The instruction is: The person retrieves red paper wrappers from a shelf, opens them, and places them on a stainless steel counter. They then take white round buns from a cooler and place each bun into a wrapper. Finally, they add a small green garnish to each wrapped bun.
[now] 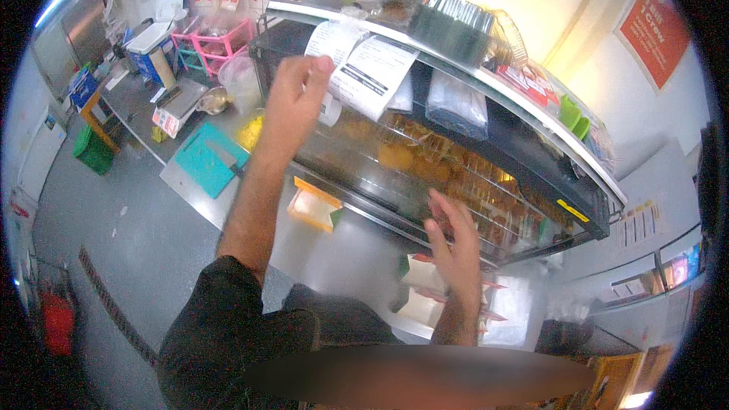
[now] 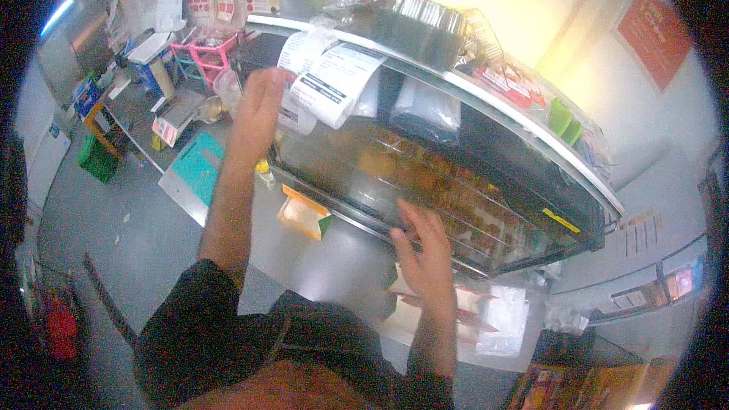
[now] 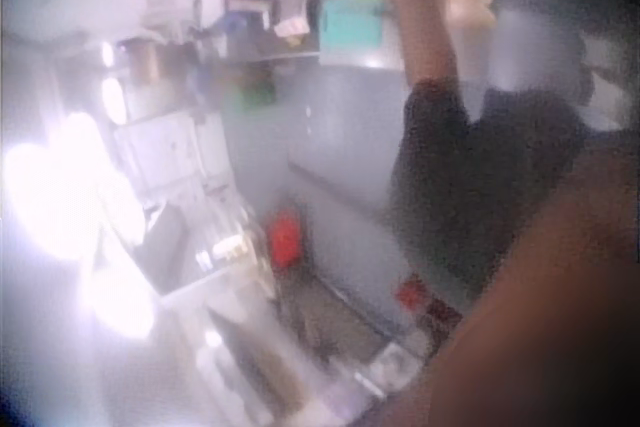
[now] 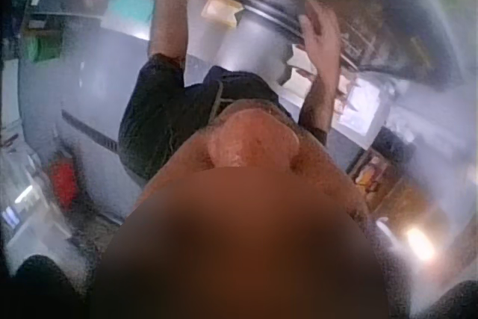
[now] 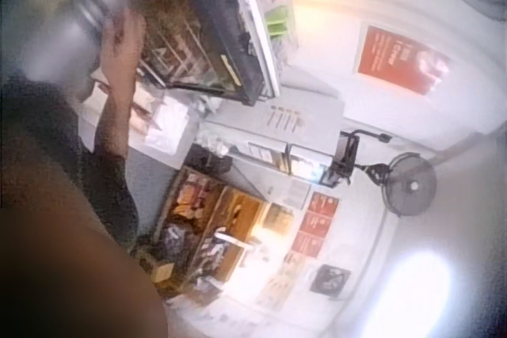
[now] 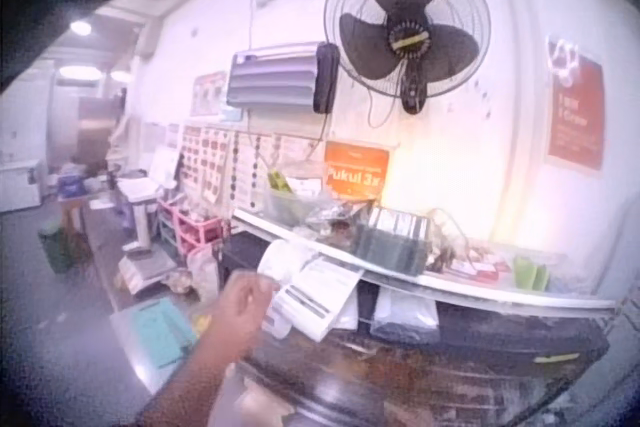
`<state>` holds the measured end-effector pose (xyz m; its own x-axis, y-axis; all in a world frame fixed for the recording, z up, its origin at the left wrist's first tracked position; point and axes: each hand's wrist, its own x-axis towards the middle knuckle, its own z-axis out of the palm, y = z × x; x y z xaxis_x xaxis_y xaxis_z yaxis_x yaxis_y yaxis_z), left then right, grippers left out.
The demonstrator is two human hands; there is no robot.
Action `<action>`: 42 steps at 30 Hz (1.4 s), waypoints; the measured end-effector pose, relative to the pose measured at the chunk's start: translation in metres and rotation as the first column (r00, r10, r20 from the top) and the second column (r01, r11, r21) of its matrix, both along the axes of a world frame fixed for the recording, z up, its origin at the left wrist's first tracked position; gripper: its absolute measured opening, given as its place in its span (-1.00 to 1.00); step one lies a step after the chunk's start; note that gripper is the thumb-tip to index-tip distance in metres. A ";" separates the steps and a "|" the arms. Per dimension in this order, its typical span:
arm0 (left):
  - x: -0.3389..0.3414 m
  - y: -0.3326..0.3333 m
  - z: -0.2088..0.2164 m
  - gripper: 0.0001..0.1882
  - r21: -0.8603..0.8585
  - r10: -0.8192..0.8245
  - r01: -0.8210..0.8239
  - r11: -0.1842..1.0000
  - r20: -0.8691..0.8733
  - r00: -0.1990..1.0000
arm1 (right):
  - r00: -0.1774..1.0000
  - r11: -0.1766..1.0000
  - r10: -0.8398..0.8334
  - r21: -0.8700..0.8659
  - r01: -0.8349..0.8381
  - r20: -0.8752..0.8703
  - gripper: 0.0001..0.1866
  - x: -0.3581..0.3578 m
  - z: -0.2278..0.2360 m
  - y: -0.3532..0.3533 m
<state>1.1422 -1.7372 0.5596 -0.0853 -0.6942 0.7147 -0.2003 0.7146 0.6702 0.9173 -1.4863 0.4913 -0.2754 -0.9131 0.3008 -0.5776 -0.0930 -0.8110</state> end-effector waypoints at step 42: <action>0.102 0.041 -0.031 -0.18 -0.287 -0.986 0.947 0.142 -0.127 0.109 | 0.873 0.874 -0.484 0.064 0.481 0.049 -0.79 0.136 -0.184 -0.007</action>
<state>1.2447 -1.6966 0.5290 -0.4520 -0.0780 0.8886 0.8569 0.2390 0.4568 1.0529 -1.4935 0.3077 -0.7022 -0.6745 0.2280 -0.4895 0.2248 -0.8425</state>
